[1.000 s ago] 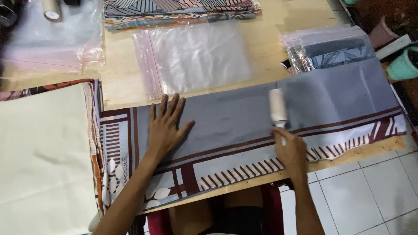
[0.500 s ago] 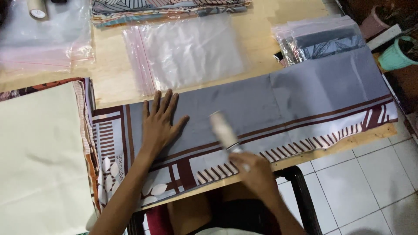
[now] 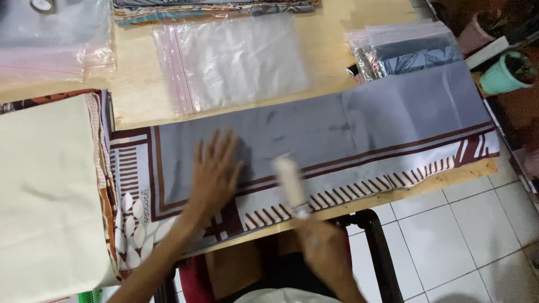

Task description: The person unfolds a patterned fabric on a table, uses a lint roller to clean the surface thoroughly, folds the fabric into a rectangular shape, and then slides it into a clear plastic adhesive bag.

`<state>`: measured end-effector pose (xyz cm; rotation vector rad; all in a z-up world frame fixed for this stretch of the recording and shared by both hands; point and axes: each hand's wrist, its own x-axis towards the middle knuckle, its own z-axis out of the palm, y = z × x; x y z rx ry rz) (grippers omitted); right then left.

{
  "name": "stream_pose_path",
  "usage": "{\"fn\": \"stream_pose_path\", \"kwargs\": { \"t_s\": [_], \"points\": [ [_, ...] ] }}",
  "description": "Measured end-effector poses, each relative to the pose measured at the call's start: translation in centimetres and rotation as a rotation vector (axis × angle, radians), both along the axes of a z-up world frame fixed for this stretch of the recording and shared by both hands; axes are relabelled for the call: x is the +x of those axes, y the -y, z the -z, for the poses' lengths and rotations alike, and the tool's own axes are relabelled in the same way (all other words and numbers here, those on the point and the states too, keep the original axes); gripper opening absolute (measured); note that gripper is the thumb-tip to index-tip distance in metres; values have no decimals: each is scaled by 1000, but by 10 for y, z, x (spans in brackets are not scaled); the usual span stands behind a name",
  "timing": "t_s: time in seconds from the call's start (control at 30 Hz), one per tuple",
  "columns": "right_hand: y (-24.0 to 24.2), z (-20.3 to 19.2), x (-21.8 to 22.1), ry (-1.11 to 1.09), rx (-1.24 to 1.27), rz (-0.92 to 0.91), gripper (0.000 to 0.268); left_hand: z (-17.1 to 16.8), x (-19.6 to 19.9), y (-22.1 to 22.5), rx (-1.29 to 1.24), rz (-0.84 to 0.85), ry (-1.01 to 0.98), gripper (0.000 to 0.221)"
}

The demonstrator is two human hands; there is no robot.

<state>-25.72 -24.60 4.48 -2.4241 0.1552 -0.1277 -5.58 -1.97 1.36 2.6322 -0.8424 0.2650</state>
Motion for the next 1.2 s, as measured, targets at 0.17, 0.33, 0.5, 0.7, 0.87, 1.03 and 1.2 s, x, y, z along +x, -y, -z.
{"fn": "stream_pose_path", "kwargs": {
  "t_s": [0.17,0.33,0.5,0.7,0.87,1.03,1.2],
  "points": [
    [-13,19,-9,-49,163,-125,24,-2,-70,1,48,-33,18,64],
    [69,44,-13,-9,156,106,24,-5,-73,-1,43,-56,9,69],
    [105,1,-17,-60,-45,437,21,-5,-73,1,51,-64,1,72],
    [7,14,-29,74,209,-70,21,-11,-75,2,59,-61,19,71],
    [17,21,-29,-8,333,7,17,-7,-75,2,63,-69,29,72],
    [92,9,-36,-112,101,302,22,-10,-75,2,51,-59,8,73],
    [102,-16,-31,15,60,405,22,0,-73,2,46,-75,14,73]
  ]
}}
